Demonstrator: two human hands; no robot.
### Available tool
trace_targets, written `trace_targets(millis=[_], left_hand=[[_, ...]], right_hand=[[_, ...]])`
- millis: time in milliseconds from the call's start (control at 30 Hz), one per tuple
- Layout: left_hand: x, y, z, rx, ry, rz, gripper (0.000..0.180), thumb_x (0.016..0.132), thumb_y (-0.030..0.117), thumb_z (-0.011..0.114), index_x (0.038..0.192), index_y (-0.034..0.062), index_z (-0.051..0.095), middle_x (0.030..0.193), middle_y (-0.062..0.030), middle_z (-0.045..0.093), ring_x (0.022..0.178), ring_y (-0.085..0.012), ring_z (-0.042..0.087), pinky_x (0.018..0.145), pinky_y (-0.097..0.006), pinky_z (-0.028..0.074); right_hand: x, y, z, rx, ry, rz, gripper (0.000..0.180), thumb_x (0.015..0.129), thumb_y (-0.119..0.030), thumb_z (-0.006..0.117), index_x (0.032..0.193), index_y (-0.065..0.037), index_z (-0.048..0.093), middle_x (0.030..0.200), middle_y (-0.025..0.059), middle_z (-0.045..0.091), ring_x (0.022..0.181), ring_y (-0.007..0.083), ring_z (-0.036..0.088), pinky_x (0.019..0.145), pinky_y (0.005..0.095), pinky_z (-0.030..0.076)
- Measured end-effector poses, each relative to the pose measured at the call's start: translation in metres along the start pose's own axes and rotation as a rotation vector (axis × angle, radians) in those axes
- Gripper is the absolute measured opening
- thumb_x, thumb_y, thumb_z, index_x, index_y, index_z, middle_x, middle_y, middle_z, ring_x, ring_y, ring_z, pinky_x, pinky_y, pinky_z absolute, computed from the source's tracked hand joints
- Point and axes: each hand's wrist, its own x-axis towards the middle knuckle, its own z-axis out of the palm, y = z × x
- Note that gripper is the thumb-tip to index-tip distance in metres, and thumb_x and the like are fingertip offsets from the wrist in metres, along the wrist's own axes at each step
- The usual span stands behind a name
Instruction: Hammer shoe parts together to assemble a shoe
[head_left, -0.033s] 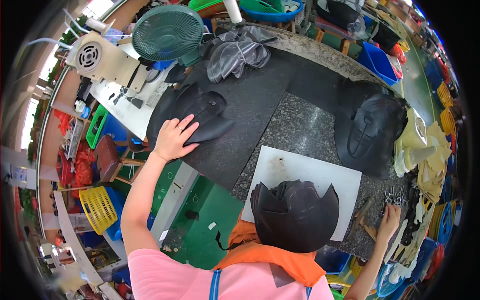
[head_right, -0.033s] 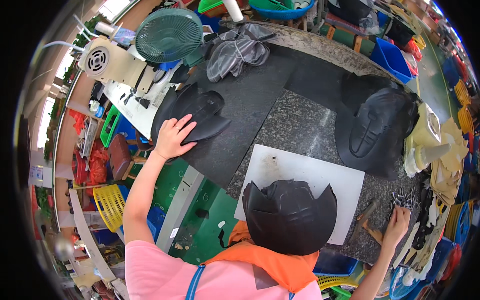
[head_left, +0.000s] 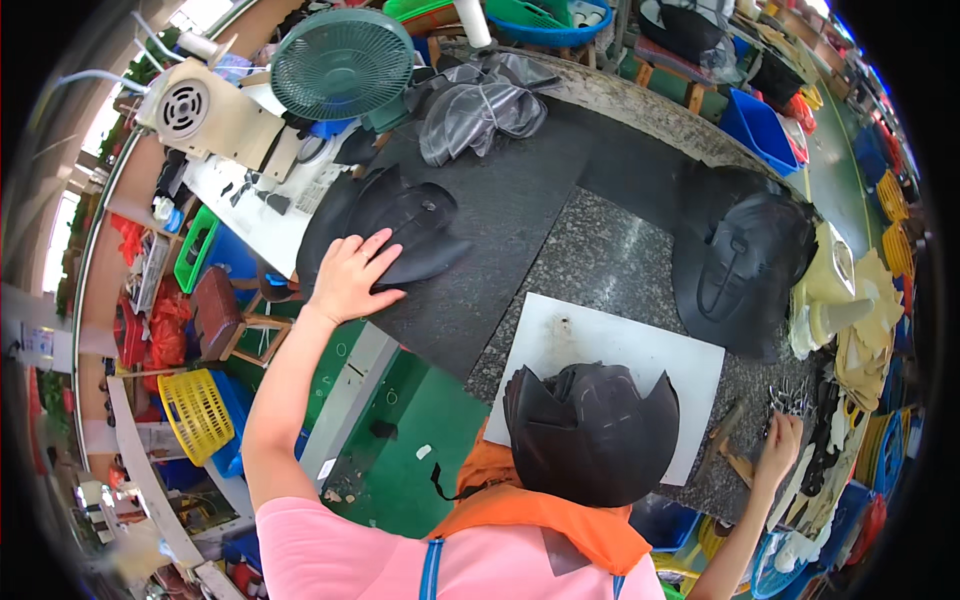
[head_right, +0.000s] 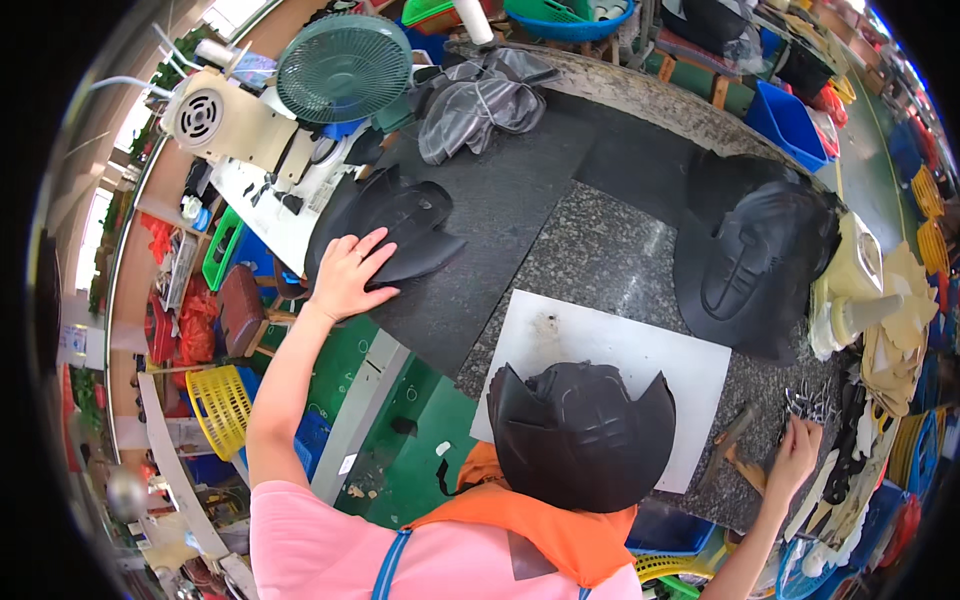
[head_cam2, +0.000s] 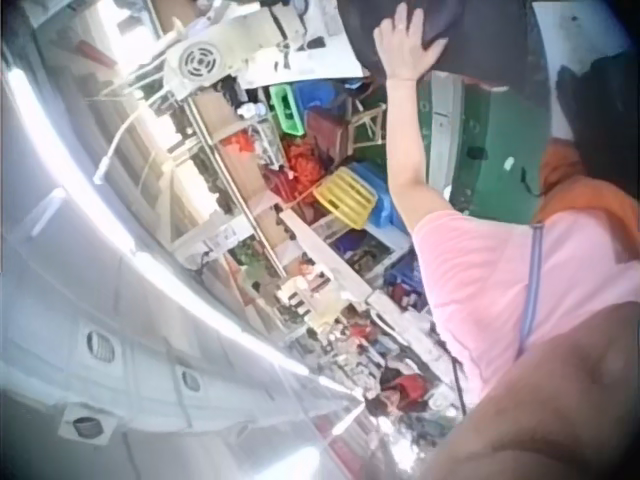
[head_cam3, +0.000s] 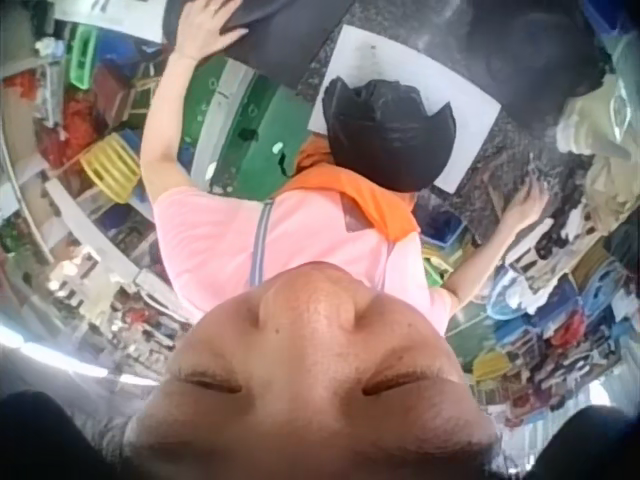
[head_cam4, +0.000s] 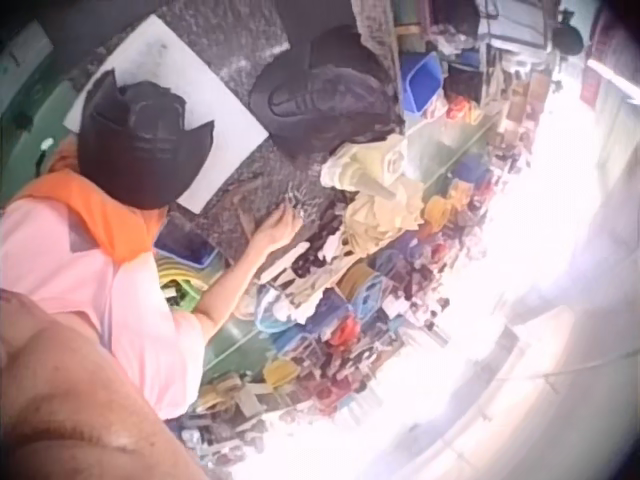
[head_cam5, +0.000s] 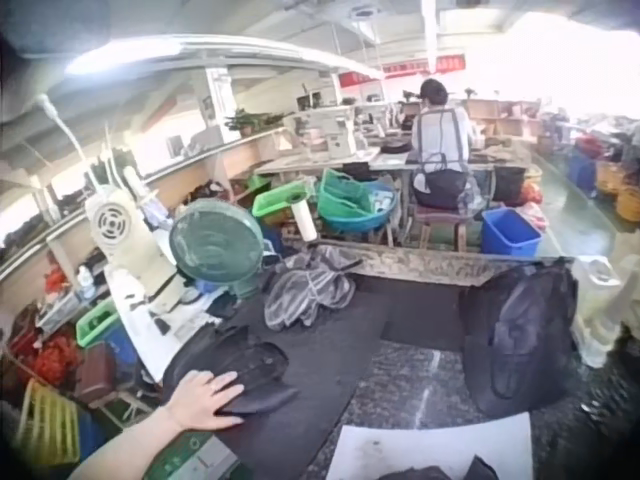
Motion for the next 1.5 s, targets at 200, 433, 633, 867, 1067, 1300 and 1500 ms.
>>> trace_targets(millis=[200,433,633,867,1067,1300,1500], left_hand=[[0.048,0.14,-0.045,-0.605,0.159,-0.273,0.053,0.06,0.038,0.083,0.101,0.0099,0.067,0.095,-0.0058,0.062,0.09,-0.0263,0.054,0.078,-0.039,0.042],[0.09,0.296,-0.047,-1.28,0.242,-0.09,0.016,0.07,0.018,0.072,0.08,0.0083,0.065,0.075,-0.0038,0.061,0.078,-0.0252,0.052,0.072,-0.037,0.043],[0.088,0.306,-0.047,-1.375,0.419,-0.191,0.013,0.064,0.014,0.07,0.06,0.0059,0.062,0.06,-0.0038,0.056,0.07,-0.0254,0.048,0.062,-0.038,0.039],[0.079,0.307,-0.038,-1.38,0.392,-0.299,0.018,0.063,0.015,0.07,0.054,0.0043,0.058,0.057,-0.006,0.054,0.068,-0.0268,0.047,0.061,-0.039,0.038],[0.082,0.295,-0.035,-1.147,0.516,-0.147,0.02,0.068,0.022,0.071,0.062,0.0072,0.059,0.065,-0.0017,0.055,0.07,-0.023,0.048,0.062,-0.037,0.038],[0.084,0.284,-0.04,-1.09,0.689,0.163,0.013,0.074,0.019,0.062,0.081,0.0081,0.061,0.072,-0.0021,0.056,0.071,-0.0219,0.048,0.063,-0.034,0.038],[0.08,0.258,-0.047,-1.06,0.606,0.286,0.024,0.072,0.017,0.063,0.094,0.0074,0.066,0.073,-0.0015,0.053,0.07,-0.0195,0.051,0.06,-0.032,0.04]], right_hand=[[0.005,-0.041,-0.012,0.279,0.196,0.223,0.016,0.094,-0.005,0.051,0.1,0.002,0.064,0.092,0.0075,0.06,0.078,0.0143,0.057,0.07,0.0277,0.047],[-0.005,-0.229,-0.031,0.912,-0.147,-0.139,0.014,0.07,0.013,0.053,0.075,0.001,0.057,0.074,0.0093,0.055,0.075,0.0205,0.053,0.063,0.0277,0.041],[-0.016,-0.242,-0.035,1.047,-0.197,0.058,0.008,0.079,0.002,0.051,0.082,0.001,0.058,0.079,0.0063,0.054,0.075,0.0183,0.051,0.07,0.031,0.045],[-0.01,-0.241,-0.036,0.876,-0.365,0.014,0.007,0.075,0.005,0.053,0.081,0.003,0.056,0.077,0.0041,0.053,0.073,0.0143,0.047,0.071,0.0281,0.043],[-0.008,-0.229,-0.033,0.982,-0.464,0.175,0.003,0.081,0.003,0.055,0.083,0.004,0.057,0.08,0.0054,0.056,0.071,0.0128,0.05,0.066,0.0249,0.044],[-0.016,-0.2,-0.041,1.413,-0.757,0.313,0.036,0.085,-0.02,0.068,0.105,0.008,0.058,0.096,0.0123,0.063,0.081,0.0191,0.061,0.07,0.0287,0.049],[-0.038,-0.232,-0.031,1.229,-0.426,0.207,0.02,0.077,-0.005,0.068,0.066,-0.001,0.052,0.066,0.0035,0.054,0.062,0.0114,0.05,0.051,0.0268,0.037]])
